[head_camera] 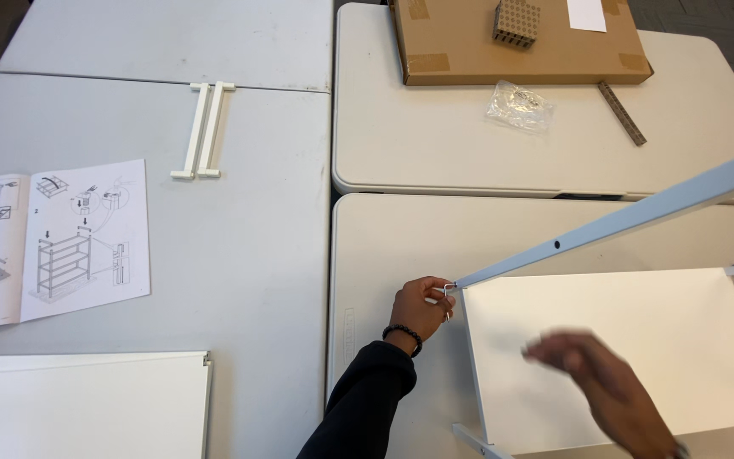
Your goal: The person assembles a white metal shelving unit by inserting vertical poles into a base frame and securing them with screws. They use an Allen key to tighten the screws at multiple connection points.
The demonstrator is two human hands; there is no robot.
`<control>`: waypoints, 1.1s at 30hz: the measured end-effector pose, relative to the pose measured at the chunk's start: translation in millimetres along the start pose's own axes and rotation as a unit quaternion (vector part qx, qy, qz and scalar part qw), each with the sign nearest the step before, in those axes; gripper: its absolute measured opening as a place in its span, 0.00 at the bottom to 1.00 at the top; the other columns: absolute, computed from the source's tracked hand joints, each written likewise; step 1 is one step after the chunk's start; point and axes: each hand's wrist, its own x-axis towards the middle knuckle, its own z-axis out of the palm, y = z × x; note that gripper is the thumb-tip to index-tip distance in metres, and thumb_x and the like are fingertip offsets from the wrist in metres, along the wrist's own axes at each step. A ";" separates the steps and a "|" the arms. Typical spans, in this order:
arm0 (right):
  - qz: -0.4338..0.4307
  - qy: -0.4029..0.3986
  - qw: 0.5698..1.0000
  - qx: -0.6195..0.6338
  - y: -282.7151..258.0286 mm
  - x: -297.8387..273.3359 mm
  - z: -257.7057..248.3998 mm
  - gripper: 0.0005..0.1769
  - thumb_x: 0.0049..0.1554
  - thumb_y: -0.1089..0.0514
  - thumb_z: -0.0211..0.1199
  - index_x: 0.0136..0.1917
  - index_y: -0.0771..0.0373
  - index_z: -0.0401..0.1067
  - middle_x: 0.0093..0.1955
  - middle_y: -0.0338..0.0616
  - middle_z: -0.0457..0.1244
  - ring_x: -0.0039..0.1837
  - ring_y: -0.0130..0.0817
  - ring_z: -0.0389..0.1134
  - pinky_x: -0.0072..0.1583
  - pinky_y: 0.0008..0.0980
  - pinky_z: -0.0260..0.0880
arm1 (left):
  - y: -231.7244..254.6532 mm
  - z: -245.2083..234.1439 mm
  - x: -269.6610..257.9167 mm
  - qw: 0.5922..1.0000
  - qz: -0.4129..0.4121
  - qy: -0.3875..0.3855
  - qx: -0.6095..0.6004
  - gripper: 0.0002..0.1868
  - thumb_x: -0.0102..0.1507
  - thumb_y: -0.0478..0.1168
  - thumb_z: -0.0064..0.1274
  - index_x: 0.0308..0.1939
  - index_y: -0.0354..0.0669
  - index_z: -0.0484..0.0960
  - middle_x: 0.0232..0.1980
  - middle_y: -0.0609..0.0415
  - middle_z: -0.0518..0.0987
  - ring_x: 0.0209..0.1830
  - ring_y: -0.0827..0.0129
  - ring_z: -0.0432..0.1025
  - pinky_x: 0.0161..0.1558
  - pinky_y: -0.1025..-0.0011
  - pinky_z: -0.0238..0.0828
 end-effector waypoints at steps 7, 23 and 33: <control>0.004 -0.248 0.963 -0.106 117.0 -85.1 -22.8 0.35 0.59 0.35 0.63 0.77 0.45 0.73 0.79 0.31 0.69 0.81 0.30 0.68 0.77 0.37 0.65 | -57.0 6.4 -57.1 0.955 0.275 0.049 0.104 0.23 0.56 0.22 0.38 0.44 0.53 0.79 0.42 0.58 0.74 0.39 0.69 0.72 0.43 0.71 0.73; -0.106 -0.073 0.986 -0.104 37.1 -93.1 55.4 0.25 0.65 0.63 0.48 0.71 0.57 0.76 0.72 0.36 0.72 0.76 0.29 0.69 0.77 0.31 0.61 | -131.6 50.9 -132.6 0.967 0.195 -0.057 0.155 0.08 0.64 0.43 0.64 0.47 0.54 0.90 0.42 0.65 0.88 0.42 0.68 0.80 0.48 0.68 0.73; -0.040 -0.049 0.995 -0.079 41.2 -86.5 77.2 0.13 0.64 0.67 0.49 0.55 0.56 0.71 0.57 0.39 0.74 0.63 0.31 0.82 0.66 0.27 0.76 | -167.5 75.5 -115.3 0.944 0.238 0.003 0.228 0.04 0.67 0.38 0.56 0.37 0.47 0.78 0.35 0.54 0.84 0.34 0.46 0.75 0.35 0.54 0.67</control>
